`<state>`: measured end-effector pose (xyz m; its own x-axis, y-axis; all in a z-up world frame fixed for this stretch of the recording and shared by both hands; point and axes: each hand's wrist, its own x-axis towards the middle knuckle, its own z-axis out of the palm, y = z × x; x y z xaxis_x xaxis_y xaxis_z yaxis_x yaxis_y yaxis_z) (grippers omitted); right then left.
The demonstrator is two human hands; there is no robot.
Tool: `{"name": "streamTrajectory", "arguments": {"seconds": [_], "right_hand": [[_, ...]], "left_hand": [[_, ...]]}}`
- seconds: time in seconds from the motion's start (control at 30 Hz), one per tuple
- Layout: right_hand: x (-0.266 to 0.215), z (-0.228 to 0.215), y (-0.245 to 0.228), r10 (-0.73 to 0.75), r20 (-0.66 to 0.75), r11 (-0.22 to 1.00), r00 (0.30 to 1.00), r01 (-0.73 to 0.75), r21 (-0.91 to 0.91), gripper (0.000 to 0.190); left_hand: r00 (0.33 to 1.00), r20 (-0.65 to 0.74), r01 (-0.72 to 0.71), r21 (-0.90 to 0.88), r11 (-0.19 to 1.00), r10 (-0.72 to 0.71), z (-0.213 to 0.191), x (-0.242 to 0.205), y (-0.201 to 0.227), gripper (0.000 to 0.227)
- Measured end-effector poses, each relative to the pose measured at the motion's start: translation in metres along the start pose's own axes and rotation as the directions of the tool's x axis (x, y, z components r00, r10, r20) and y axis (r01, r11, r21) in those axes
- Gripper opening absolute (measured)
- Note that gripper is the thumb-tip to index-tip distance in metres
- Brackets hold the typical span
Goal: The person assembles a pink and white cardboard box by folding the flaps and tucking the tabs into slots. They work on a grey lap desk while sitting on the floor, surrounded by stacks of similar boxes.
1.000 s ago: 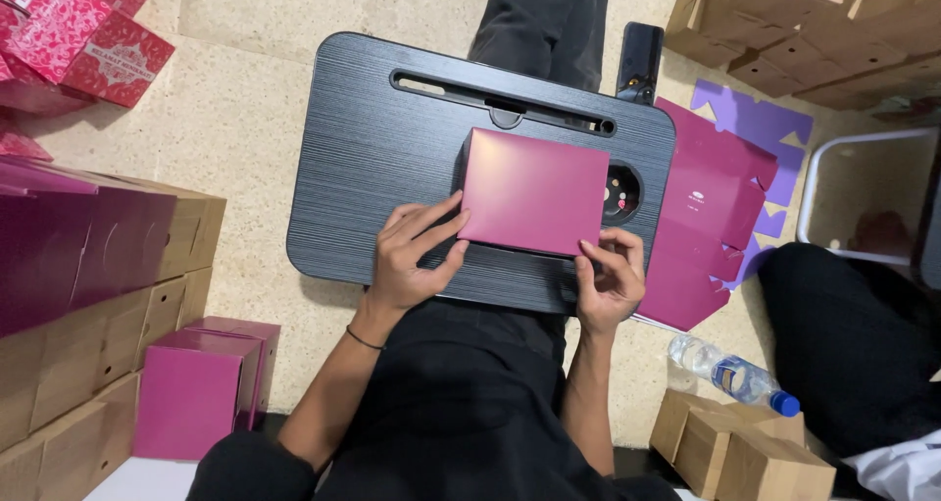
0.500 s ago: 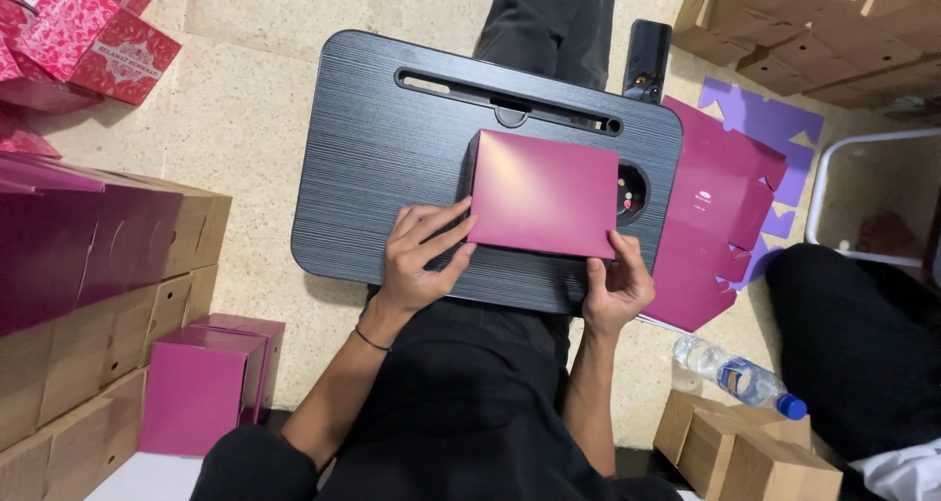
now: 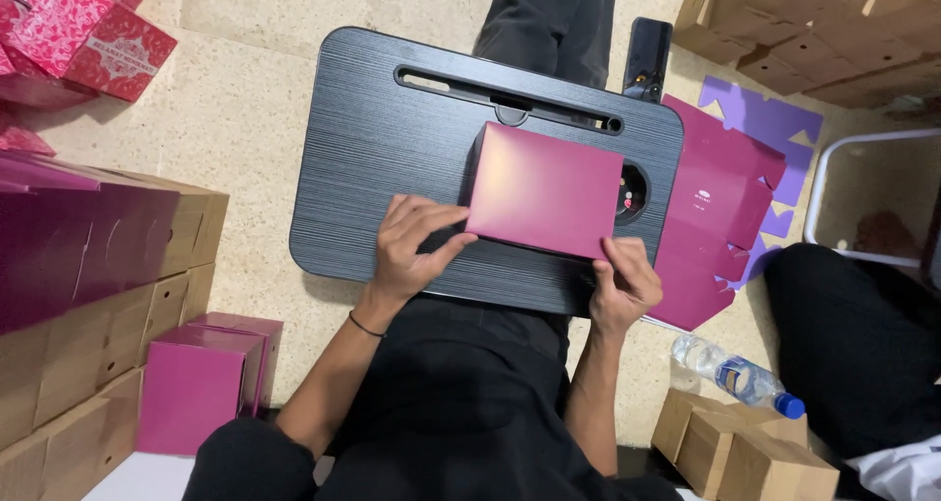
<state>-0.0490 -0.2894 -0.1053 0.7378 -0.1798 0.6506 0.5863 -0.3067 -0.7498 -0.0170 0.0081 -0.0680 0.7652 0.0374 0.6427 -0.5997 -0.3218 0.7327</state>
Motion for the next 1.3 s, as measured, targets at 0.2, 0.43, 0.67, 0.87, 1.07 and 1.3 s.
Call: {"name": "streamTrajectory", "arguments": {"seconds": [0.2,0.43,0.67,0.87,1.07,1.3], "right_hand": [[0.01,0.01,-0.011,-0.016,0.017,0.999,1.0,0.017,-0.036,0.016],[0.012,0.018,-0.024,0.049,-0.024,0.993,0.998,-0.052,-0.102,0.012],[0.004,0.02,-0.015,0.137,0.014,0.99,0.99,-0.136,-0.048,0.013],[0.002,0.041,-0.038,0.158,0.068,0.987,0.985,-0.156,-0.042,0.013],[0.004,0.058,-0.063,0.117,0.165,0.987,0.979,-0.097,-0.128,0.017],[0.026,0.066,-0.096,-0.021,0.363,0.902,0.932,0.174,-0.396,0.045]], "left_hand": [[0.997,0.026,-0.074,0.045,0.996,0.073,-0.003,0.011,0.003,0.011],[0.994,0.069,-0.098,0.116,0.988,0.091,0.0,0.004,0.0,0.013],[0.944,0.315,0.087,0.06,0.994,-0.102,0.0,0.01,0.015,0.042],[0.968,0.158,0.171,0.152,0.974,-0.194,-0.016,-0.004,0.025,0.029],[0.983,-0.052,0.185,0.294,0.938,-0.177,-0.025,-0.018,0.033,0.018],[0.996,0.078,0.008,0.425,0.905,-0.045,-0.019,-0.022,0.026,0.03]]}}
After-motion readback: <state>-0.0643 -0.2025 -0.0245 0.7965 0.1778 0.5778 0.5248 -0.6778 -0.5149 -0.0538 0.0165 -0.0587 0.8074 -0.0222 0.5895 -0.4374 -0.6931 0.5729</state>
